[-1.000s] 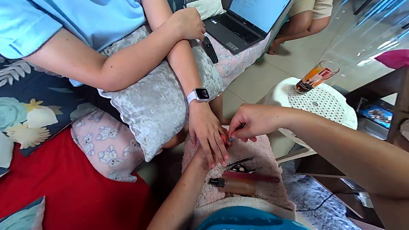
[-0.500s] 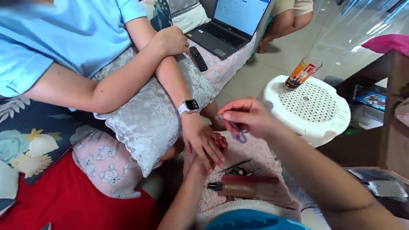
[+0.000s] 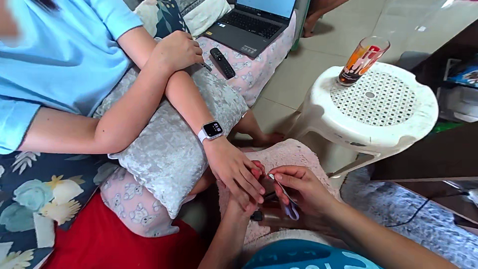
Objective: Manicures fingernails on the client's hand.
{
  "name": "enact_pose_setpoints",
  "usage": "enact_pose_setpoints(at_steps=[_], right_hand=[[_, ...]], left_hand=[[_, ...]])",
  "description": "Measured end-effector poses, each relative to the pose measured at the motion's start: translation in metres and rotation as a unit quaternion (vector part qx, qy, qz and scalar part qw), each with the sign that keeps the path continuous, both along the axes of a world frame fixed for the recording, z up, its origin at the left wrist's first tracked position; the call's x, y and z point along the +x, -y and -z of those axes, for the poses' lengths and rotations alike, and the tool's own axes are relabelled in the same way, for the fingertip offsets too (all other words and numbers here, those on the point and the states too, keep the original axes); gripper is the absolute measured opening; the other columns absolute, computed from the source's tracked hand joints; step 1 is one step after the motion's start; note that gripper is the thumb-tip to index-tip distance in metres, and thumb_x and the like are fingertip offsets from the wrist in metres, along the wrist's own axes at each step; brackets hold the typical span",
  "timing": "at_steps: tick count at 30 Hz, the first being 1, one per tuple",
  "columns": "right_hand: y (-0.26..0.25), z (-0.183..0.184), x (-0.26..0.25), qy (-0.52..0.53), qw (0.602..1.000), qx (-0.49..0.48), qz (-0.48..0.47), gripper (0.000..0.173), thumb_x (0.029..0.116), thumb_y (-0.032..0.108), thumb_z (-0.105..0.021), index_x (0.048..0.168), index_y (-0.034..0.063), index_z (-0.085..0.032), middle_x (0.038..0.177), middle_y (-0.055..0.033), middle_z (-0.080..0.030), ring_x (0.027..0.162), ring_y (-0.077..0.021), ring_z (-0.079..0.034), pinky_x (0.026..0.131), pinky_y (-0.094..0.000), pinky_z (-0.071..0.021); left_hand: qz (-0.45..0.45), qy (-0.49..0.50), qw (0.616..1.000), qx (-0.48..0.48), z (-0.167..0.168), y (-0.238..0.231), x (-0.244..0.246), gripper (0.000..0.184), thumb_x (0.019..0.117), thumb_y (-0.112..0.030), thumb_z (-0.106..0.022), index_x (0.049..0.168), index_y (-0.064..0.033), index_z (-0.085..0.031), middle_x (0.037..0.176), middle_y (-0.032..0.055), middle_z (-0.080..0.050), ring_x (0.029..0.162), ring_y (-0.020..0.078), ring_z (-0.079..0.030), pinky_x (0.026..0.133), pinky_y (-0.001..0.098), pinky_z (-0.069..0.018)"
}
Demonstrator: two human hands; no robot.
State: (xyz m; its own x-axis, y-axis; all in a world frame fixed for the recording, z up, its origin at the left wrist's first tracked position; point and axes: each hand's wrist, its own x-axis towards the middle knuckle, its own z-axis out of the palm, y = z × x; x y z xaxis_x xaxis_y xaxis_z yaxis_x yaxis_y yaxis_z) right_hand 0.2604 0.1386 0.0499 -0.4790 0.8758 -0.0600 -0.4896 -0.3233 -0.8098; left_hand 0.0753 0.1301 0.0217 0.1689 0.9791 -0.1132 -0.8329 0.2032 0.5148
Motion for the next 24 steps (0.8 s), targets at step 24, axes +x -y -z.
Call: enact_pose_setpoints(at_steps=[24], right_hand=[[0.004, 0.002, -0.01, -0.016, 1.0, -0.013, -0.023, 0.024, 0.1051, 0.011, -0.056, 0.118, -0.0019, -0.072, 0.084, -0.0076, -0.075, 0.064, -0.0089, -0.068, 0.056, -0.0212, -0.0567]], left_hand=[[0.033, 0.06, 0.995, 0.075, 0.007, 0.004, -0.006, 0.019, 0.0921, -0.018, -0.072, 0.108, -0.0074, -0.071, 0.106, 0.0075, -0.071, 0.101, 0.0194, -0.069, 0.087, 0.0324, -0.0579]])
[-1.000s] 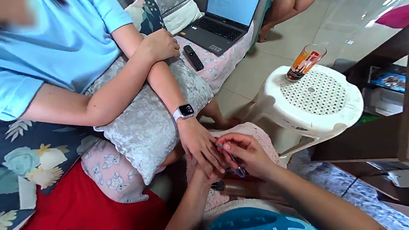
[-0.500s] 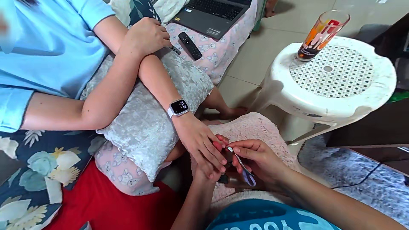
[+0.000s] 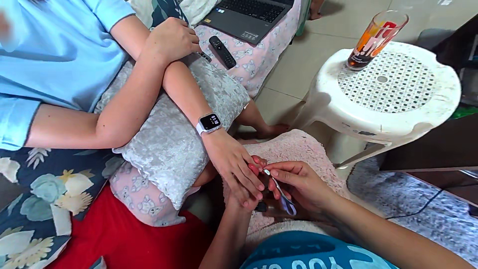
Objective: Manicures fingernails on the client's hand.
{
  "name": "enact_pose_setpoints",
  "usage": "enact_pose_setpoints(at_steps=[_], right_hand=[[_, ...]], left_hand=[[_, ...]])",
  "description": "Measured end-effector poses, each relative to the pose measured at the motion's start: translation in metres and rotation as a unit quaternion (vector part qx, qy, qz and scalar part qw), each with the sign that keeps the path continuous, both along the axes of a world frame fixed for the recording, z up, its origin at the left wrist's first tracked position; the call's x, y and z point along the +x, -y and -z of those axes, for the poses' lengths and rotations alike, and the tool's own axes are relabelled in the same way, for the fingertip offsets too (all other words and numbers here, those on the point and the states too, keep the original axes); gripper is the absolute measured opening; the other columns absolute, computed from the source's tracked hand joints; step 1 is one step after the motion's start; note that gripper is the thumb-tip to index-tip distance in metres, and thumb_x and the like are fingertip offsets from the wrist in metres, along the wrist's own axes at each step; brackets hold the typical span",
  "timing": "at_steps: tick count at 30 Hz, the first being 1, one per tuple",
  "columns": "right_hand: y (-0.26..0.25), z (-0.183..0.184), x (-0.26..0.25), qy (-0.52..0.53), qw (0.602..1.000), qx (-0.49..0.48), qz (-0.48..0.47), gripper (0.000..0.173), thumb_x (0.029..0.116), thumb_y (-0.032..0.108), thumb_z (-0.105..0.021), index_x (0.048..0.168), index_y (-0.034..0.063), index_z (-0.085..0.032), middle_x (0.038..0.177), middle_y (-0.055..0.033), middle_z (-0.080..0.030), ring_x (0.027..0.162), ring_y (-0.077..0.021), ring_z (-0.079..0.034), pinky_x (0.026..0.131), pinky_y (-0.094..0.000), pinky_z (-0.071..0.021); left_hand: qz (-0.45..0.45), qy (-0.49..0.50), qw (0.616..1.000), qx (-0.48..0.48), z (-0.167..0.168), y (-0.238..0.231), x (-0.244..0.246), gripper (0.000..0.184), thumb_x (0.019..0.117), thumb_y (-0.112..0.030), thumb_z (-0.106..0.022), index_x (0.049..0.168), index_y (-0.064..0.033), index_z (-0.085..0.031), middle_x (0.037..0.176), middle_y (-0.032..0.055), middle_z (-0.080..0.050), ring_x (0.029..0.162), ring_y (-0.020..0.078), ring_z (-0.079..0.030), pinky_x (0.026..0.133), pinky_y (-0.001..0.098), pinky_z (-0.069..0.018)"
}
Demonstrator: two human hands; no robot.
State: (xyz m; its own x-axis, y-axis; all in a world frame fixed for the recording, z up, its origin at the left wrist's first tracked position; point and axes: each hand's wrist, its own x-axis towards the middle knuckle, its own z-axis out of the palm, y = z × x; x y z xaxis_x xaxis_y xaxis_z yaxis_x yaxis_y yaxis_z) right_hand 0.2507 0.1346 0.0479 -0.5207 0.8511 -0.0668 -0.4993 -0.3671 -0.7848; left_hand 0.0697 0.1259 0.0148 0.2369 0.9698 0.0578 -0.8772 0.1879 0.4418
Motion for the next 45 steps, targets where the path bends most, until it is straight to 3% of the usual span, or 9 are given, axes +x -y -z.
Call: enact_pose_setpoints(at_steps=[10, 14, 17, 19, 22, 33, 36, 41, 45], right_hand=[[0.001, 0.003, -0.003, 0.001, 1.0, 0.02, 0.015, 0.023, 0.1044, 0.012, -0.056, 0.116, -0.0002, -0.072, 0.076, -0.001, -0.067, 0.058, -0.0037, -0.059, 0.055, -0.0185, -0.0518], [0.001, 0.004, 0.0, 0.005, 0.999, 0.033, 0.009, 0.024, 0.1048, 0.012, -0.056, 0.118, -0.0005, -0.071, 0.079, -0.0031, -0.071, 0.059, -0.0055, -0.063, 0.054, -0.0195, -0.0537], [-0.001, 0.003, 0.002, 0.003, 0.999, 0.032, -0.004, 0.025, 0.1053, 0.011, -0.055, 0.119, -0.0022, -0.071, 0.084, -0.0078, -0.075, 0.064, -0.0097, -0.069, 0.055, -0.0216, -0.057], [-0.002, 0.0, 0.003, 0.008, 0.999, 0.031, -0.007, 0.024, 0.1053, 0.011, -0.055, 0.119, -0.0021, -0.071, 0.085, -0.0086, -0.075, 0.065, -0.0106, -0.07, 0.055, -0.0219, -0.0576], [-0.003, 0.001, 0.004, 0.004, 0.999, 0.036, -0.017, 0.025, 0.1056, 0.011, -0.055, 0.12, -0.002, -0.071, 0.086, -0.0091, -0.075, 0.066, -0.0111, -0.07, 0.056, -0.0225, -0.0579], [-0.004, 0.002, 0.006, -0.018, 0.999, 0.021, -0.039, 0.026, 0.1058, 0.013, -0.055, 0.121, -0.0008, -0.071, 0.088, -0.0099, -0.076, 0.067, -0.0111, -0.071, 0.058, -0.0227, -0.0586], [-0.005, 0.001, 0.006, -0.013, 0.999, 0.033, -0.039, 0.026, 0.1059, 0.013, -0.054, 0.121, -0.001, -0.071, 0.089, -0.0088, -0.076, 0.067, -0.0104, -0.07, 0.058, -0.0226, -0.0581], [-0.008, -0.004, 0.006, 0.021, 0.998, 0.046, -0.033, 0.024, 0.1051, 0.011, -0.056, 0.118, -0.0022, -0.072, 0.086, -0.0076, -0.075, 0.065, -0.0091, -0.069, 0.057, -0.0215, -0.0572], [-0.013, -0.007, 0.007, 0.045, 0.997, 0.051, -0.042, 0.024, 0.1045, 0.011, -0.056, 0.117, -0.0022, -0.072, 0.083, -0.0066, -0.074, 0.063, -0.0081, -0.067, 0.056, -0.021, -0.0562]], left_hand=[[-0.009, 0.011, 1.0, -0.007, -0.004, 0.0, 0.003, 0.015, 0.0941, -0.019, -0.07, 0.105, -0.0081, -0.072, 0.103, 0.0068, -0.071, 0.099, 0.0188, -0.07, 0.084, 0.0328, -0.0586], [-0.004, 0.009, 1.0, -0.005, -0.004, 0.0, 0.003, 0.014, 0.0944, -0.017, -0.069, 0.105, -0.0088, -0.072, 0.102, 0.0059, -0.071, 0.1, 0.0182, -0.069, 0.086, 0.0329, -0.0576], [0.015, 0.015, 1.0, -0.006, -0.005, 0.0, 0.003, 0.015, 0.0938, -0.019, -0.071, 0.106, -0.0093, -0.071, 0.103, 0.0074, -0.071, 0.095, 0.02, -0.071, 0.077, 0.033, -0.0602], [0.023, 0.016, 1.0, 0.0, -0.004, 0.0, 0.002, 0.017, 0.0933, -0.018, -0.071, 0.107, -0.0091, -0.071, 0.105, 0.0075, -0.07, 0.096, 0.0199, -0.071, 0.077, 0.0326, -0.0599], [0.019, 0.02, 1.0, -0.009, -0.004, 0.001, 0.002, 0.017, 0.0924, -0.018, -0.072, 0.105, -0.0078, -0.071, 0.104, 0.0087, -0.07, 0.093, 0.0209, -0.071, 0.073, 0.0329, -0.0604], [0.037, 0.026, 0.999, 0.014, -0.003, 0.001, 0.001, 0.02, 0.0923, -0.019, -0.072, 0.11, -0.0101, -0.07, 0.105, 0.0058, -0.07, 0.098, 0.0188, -0.07, 0.081, 0.0325, -0.0587], [0.041, 0.045, 0.998, -0.001, -0.003, 0.001, 0.002, 0.018, 0.0944, -0.02, -0.07, 0.109, -0.0096, -0.069, 0.103, 0.007, -0.069, 0.091, 0.0201, -0.071, 0.074, 0.0327, -0.0603], [0.038, 0.044, 0.998, -0.01, -0.004, 0.002, 0.0, 0.017, 0.0938, -0.021, -0.071, 0.106, -0.0095, -0.07, 0.103, 0.0072, -0.07, 0.093, 0.02, -0.07, 0.076, 0.0325, -0.0597], [0.027, 0.039, 0.999, -0.019, -0.001, 0.004, -0.002, 0.019, 0.0924, -0.021, -0.072, 0.106, -0.0081, -0.069, 0.105, 0.0087, -0.069, 0.09, 0.0194, -0.07, 0.07, 0.0301, -0.0598]])
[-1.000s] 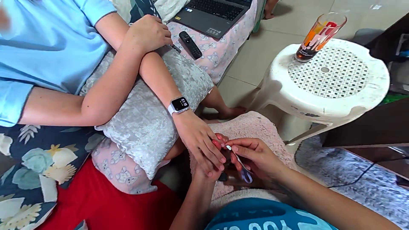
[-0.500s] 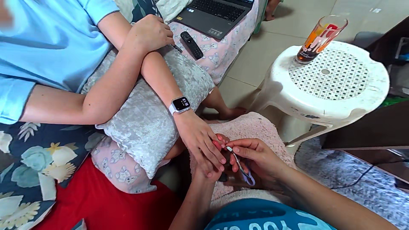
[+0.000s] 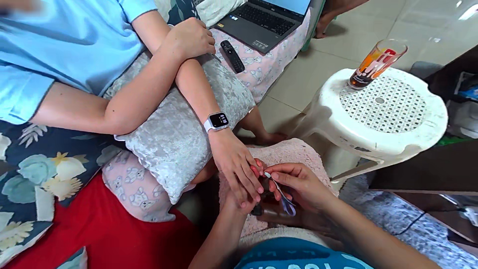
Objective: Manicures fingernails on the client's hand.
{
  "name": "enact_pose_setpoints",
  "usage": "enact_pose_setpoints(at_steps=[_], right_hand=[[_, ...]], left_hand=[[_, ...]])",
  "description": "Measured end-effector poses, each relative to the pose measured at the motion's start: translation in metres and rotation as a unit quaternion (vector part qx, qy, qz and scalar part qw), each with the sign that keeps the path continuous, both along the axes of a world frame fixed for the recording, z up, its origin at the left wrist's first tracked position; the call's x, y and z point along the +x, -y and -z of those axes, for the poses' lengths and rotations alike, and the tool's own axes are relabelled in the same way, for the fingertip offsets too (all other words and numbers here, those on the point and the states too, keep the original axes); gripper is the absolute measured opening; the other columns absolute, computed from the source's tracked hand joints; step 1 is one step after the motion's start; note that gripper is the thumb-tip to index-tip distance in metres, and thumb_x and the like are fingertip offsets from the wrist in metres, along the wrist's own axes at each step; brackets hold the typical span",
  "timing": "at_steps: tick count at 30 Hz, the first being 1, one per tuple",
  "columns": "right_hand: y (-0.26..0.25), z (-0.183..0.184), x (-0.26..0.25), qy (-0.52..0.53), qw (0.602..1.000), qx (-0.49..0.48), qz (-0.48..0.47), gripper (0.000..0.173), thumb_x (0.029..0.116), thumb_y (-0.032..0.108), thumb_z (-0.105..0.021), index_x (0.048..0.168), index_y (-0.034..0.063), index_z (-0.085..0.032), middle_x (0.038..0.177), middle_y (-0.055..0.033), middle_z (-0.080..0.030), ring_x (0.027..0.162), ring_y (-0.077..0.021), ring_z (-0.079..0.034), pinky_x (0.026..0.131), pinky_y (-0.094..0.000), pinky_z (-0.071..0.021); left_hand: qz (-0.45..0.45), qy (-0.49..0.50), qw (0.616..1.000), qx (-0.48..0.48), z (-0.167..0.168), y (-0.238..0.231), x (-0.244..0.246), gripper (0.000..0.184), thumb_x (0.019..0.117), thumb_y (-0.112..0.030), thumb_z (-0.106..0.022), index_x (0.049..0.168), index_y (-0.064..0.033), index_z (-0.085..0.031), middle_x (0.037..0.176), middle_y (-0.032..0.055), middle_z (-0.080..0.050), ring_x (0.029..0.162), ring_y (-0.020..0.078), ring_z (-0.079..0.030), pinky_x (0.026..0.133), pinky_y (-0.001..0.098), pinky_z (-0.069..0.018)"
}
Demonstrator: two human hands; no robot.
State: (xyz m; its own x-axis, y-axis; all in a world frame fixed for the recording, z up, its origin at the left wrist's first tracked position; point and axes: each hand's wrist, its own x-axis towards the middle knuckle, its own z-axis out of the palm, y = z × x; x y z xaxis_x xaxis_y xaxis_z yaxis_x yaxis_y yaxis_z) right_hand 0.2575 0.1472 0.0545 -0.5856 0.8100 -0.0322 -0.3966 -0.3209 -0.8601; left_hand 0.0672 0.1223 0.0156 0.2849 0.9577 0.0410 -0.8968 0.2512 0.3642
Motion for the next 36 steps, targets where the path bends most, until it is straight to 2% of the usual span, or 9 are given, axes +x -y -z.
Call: enact_pose_setpoints(at_steps=[7, 9, 16, 22, 28, 31, 33, 35, 36], right_hand=[[-0.001, -0.001, -0.001, 0.024, 1.0, 0.004, 0.0, 0.023, 0.1041, 0.011, -0.057, 0.116, -0.0011, -0.072, 0.082, -0.0056, -0.072, 0.061, -0.0063, -0.064, 0.055, -0.0195, -0.0537], [0.0, -0.001, -0.002, 0.023, 1.0, 0.006, 0.003, 0.022, 0.104, 0.012, -0.057, 0.115, -0.0003, -0.071, 0.082, -0.0045, -0.071, 0.062, -0.0057, -0.063, 0.055, -0.0191, -0.0533], [0.001, 0.0, -0.003, 0.021, 1.0, 0.018, 0.002, 0.023, 0.1042, 0.012, -0.056, 0.117, 0.0006, -0.072, 0.076, -0.0001, -0.067, 0.058, -0.0031, -0.059, 0.054, -0.0184, -0.0521], [-0.002, -0.004, 0.0, 0.04, 0.999, 0.024, -0.006, 0.025, 0.1047, 0.011, -0.054, 0.118, -0.0013, -0.072, 0.083, -0.007, -0.074, 0.06, -0.0075, -0.066, 0.051, -0.0202, -0.0542], [-0.009, -0.011, 0.002, 0.073, 0.996, 0.046, -0.016, 0.023, 0.1031, 0.011, -0.058, 0.115, -0.001, -0.073, 0.082, -0.0073, -0.075, 0.06, -0.0089, -0.068, 0.05, -0.0211, -0.0551], [-0.013, -0.012, 0.003, 0.092, 0.994, 0.054, -0.023, 0.022, 0.1028, 0.011, -0.059, 0.114, -0.0006, -0.074, 0.082, -0.0066, -0.075, 0.06, -0.0083, -0.067, 0.051, -0.0206, -0.0551], [-0.015, -0.012, 0.003, 0.098, 0.993, 0.058, -0.024, 0.022, 0.1026, 0.011, -0.059, 0.114, -0.0007, -0.074, 0.082, -0.0054, -0.074, 0.059, -0.0068, -0.065, 0.051, -0.0196, -0.0536], [-0.016, -0.012, 0.002, 0.098, 0.993, 0.058, -0.023, 0.021, 0.1025, 0.01, -0.059, 0.112, -0.0001, -0.074, 0.081, -0.0038, -0.073, 0.058, -0.0051, -0.063, 0.051, -0.0183, -0.0523], [-0.016, -0.012, 0.002, 0.096, 0.993, 0.057, -0.023, 0.02, 0.1023, 0.01, -0.058, 0.112, 0.0001, -0.073, 0.08, -0.0031, -0.072, 0.058, -0.0047, -0.063, 0.051, -0.018, -0.052]], left_hand=[[-0.009, -0.045, 0.999, -0.014, -0.002, 0.001, 0.0, 0.016, 0.0901, -0.02, -0.076, 0.101, -0.0103, -0.069, 0.101, 0.0062, -0.07, 0.081, 0.0143, -0.071, 0.057, 0.0234, -0.0577], [-0.012, -0.041, 0.999, -0.009, -0.003, 0.001, 0.0, 0.018, 0.0892, -0.02, -0.077, 0.102, -0.0094, -0.07, 0.102, 0.0065, -0.07, 0.084, 0.014, -0.071, 0.06, 0.0232, -0.0578], [-0.018, -0.03, 0.999, -0.018, -0.011, 0.003, 0.002, 0.02, 0.0892, -0.022, -0.077, 0.1, -0.0073, -0.07, 0.098, 0.0076, -0.07, 0.078, 0.0129, -0.071, 0.055, 0.022, -0.0576], [-0.032, -0.066, 0.997, -0.011, -0.013, 0.003, 0.001, 0.018, 0.0886, -0.023, -0.077, 0.1, -0.0096, -0.071, 0.097, 0.0049, -0.071, 0.08, 0.0112, -0.07, 0.063, 0.0227, -0.058], [-0.035, -0.069, 0.997, -0.027, -0.018, 0.004, 0.002, 0.009, 0.0964, -0.015, -0.063, 0.097, -0.0083, -0.069, 0.095, 0.0058, -0.07, 0.076, 0.0107, -0.07, 0.058, 0.0219, -0.0576], [-0.042, -0.081, 0.995, -0.049, -0.02, 0.005, 0.002, 0.018, 0.0997, -0.01, -0.05, 0.095, -0.0074, -0.067, 0.095, 0.0061, -0.07, 0.071, 0.0098, -0.069, 0.052, 0.0205, -0.0558], [-0.047, -0.093, 0.993, -0.05, -0.019, 0.005, 0.002, 0.019, 0.0997, -0.009, -0.049, 0.095, -0.0082, -0.067, 0.095, 0.0053, -0.07, 0.072, 0.0095, -0.069, 0.055, 0.0209, -0.0565], [-0.054, -0.109, 0.991, -0.05, -0.018, 0.004, 0.002, 0.016, 0.0984, -0.009, -0.053, 0.096, -0.0096, -0.068, 0.095, 0.0041, -0.07, 0.081, 0.0112, -0.069, 0.069, 0.0252, -0.0586], [-0.059, -0.116, 0.99, -0.051, -0.019, 0.004, 0.002, 0.015, 0.0974, -0.009, -0.053, 0.095, -0.0104, -0.068, 0.095, 0.0035, -0.07, 0.081, 0.011, -0.069, 0.071, 0.0256, -0.059]])
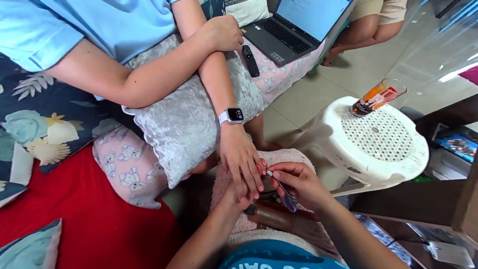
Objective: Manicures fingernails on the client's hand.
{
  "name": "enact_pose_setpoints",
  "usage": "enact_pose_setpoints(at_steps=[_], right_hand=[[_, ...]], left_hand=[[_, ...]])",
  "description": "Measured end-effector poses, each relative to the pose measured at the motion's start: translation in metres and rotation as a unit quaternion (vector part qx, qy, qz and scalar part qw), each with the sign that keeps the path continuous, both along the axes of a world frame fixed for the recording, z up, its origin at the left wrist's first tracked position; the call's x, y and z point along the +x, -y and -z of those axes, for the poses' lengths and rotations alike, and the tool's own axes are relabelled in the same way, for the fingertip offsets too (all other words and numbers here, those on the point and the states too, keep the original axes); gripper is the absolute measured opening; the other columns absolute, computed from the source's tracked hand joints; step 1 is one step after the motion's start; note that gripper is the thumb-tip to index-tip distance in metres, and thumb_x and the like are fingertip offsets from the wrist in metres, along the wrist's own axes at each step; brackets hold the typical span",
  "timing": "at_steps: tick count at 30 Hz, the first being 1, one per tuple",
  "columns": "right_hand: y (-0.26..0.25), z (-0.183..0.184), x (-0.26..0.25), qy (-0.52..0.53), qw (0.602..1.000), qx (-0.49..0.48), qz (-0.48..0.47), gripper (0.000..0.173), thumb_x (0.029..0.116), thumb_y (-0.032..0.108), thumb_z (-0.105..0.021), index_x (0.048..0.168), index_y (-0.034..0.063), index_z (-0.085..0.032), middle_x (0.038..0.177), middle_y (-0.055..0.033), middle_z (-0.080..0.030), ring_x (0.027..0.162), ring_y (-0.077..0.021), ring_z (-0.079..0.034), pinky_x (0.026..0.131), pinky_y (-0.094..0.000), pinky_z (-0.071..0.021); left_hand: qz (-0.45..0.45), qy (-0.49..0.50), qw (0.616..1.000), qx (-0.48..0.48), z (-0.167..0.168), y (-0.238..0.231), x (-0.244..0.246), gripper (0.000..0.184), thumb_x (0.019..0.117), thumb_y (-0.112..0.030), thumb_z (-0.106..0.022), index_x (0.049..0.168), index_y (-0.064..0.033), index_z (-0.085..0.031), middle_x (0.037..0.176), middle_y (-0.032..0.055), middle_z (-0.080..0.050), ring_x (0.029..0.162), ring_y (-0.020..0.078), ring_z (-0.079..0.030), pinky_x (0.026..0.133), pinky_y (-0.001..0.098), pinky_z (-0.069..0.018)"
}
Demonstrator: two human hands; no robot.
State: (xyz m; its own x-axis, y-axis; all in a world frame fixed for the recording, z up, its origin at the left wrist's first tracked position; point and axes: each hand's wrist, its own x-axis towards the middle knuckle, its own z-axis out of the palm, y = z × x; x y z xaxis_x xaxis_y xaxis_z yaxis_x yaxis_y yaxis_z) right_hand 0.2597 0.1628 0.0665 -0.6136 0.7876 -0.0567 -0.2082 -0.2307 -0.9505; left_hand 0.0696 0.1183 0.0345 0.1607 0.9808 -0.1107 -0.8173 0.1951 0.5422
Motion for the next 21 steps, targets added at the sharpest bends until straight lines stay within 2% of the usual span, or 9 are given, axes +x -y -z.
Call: enact_pose_setpoints(at_steps=[3, 4, 7, 8, 10, 11, 15, 19, 21], right_hand=[[0.0, 0.0, -0.001, -0.005, 1.0, 0.0, -0.004, 0.021, 0.1025, 0.011, -0.057, 0.112, 0.0007, -0.073, 0.078, -0.0014, -0.069, 0.058, -0.0039, -0.06, 0.052, -0.0178, -0.0512], [0.0, 0.001, -0.001, -0.006, 1.0, 0.001, -0.006, 0.021, 0.1027, 0.011, -0.057, 0.112, 0.0009, -0.073, 0.077, -0.0008, -0.068, 0.057, -0.0036, -0.059, 0.052, -0.0177, -0.0507], [0.0, 0.002, 0.0, -0.011, 1.0, 0.004, -0.014, 0.022, 0.1033, 0.012, -0.056, 0.114, 0.0016, -0.072, 0.076, 0.0004, -0.066, 0.056, -0.0032, -0.057, 0.052, -0.018, -0.0498], [-0.001, 0.002, 0.001, -0.012, 1.0, 0.004, -0.016, 0.022, 0.1034, 0.012, -0.056, 0.115, 0.0016, -0.072, 0.076, 0.0005, -0.066, 0.056, -0.0032, -0.057, 0.052, -0.018, -0.0501], [-0.002, 0.002, 0.002, -0.013, 1.0, 0.008, -0.024, 0.023, 0.1036, 0.012, -0.056, 0.115, 0.0015, -0.072, 0.077, 0.0001, -0.068, 0.057, -0.0035, -0.059, 0.052, -0.0178, -0.0508], [-0.003, 0.001, 0.003, -0.011, 0.999, 0.011, -0.028, 0.023, 0.1039, 0.012, -0.057, 0.116, 0.001, -0.072, 0.079, -0.0009, -0.069, 0.058, -0.0042, -0.061, 0.052, -0.018, -0.0515], [-0.007, -0.003, 0.006, 0.012, 0.999, 0.023, -0.039, 0.022, 0.1035, 0.012, -0.057, 0.116, 0.0016, -0.073, 0.081, -0.0032, -0.073, 0.06, -0.0072, -0.066, 0.051, -0.0201, -0.0548], [-0.014, -0.007, 0.006, 0.032, 0.997, 0.045, -0.051, 0.021, 0.1028, 0.012, -0.059, 0.113, 0.0014, -0.073, 0.08, -0.0017, -0.073, 0.058, -0.0053, -0.064, 0.05, -0.0184, -0.0529], [-0.016, -0.008, 0.005, 0.036, 0.997, 0.047, -0.055, 0.021, 0.1027, 0.011, -0.058, 0.113, 0.0016, -0.073, 0.08, -0.0013, -0.073, 0.058, -0.0042, -0.064, 0.05, -0.0173, -0.0519]], left_hand=[[-0.006, 0.002, 1.0, 0.001, 0.001, 0.0, 0.0, 0.013, 0.0959, -0.008, -0.057, 0.095, -0.0097, -0.07, 0.095, 0.0044, -0.071, 0.084, 0.0124, -0.069, 0.076, 0.0277, -0.0591], [-0.005, 0.002, 1.0, -0.001, 0.001, 0.0, 0.0, 0.013, 0.0967, -0.008, -0.056, 0.095, -0.0094, -0.069, 0.095, 0.0047, -0.071, 0.084, 0.0123, -0.069, 0.075, 0.0273, -0.0591], [0.0, 0.003, 1.0, -0.009, 0.001, 0.0, 0.0, 0.017, 0.0974, -0.007, -0.051, 0.095, -0.0096, -0.068, 0.095, 0.0052, -0.071, 0.079, 0.0113, -0.07, 0.063, 0.0232, -0.0585], [0.003, 0.006, 1.0, -0.005, 0.002, 0.0, 0.0, 0.016, 0.0976, -0.008, -0.052, 0.096, -0.0099, -0.068, 0.096, 0.005, -0.071, 0.08, 0.0115, -0.07, 0.064, 0.0237, -0.0589], [0.002, 0.016, 1.0, 0.006, 0.003, 0.0, 0.0, 0.014, 0.0977, -0.008, -0.055, 0.097, -0.0098, -0.069, 0.097, 0.0044, -0.071, 0.086, 0.0128, -0.069, 0.076, 0.0277, -0.0589], [0.002, 0.018, 1.0, 0.009, 0.002, 0.0, 0.0, 0.014, 0.0973, -0.007, -0.055, 0.096, -0.0097, -0.069, 0.096, 0.0043, -0.071, 0.085, 0.0127, -0.069, 0.076, 0.0274, -0.0591], [0.013, 0.027, 0.999, 0.01, 0.003, 0.001, 0.0, 0.016, 0.0991, -0.009, -0.053, 0.096, -0.0098, -0.068, 0.099, 0.0054, -0.071, 0.08, 0.0108, -0.07, 0.061, 0.0219, -0.0576], [0.005, 0.017, 1.0, 0.006, 0.004, 0.001, 0.0, 0.016, 0.0978, -0.007, -0.052, 0.097, -0.0102, -0.068, 0.1, 0.0054, -0.071, 0.083, 0.0121, -0.07, 0.067, 0.0246, -0.0589], [0.005, 0.015, 1.0, 0.003, 0.003, 0.001, 0.0, 0.015, 0.0978, -0.008, -0.053, 0.096, -0.0098, -0.068, 0.098, 0.0056, -0.071, 0.078, 0.0113, -0.07, 0.06, 0.0226, -0.0578]])
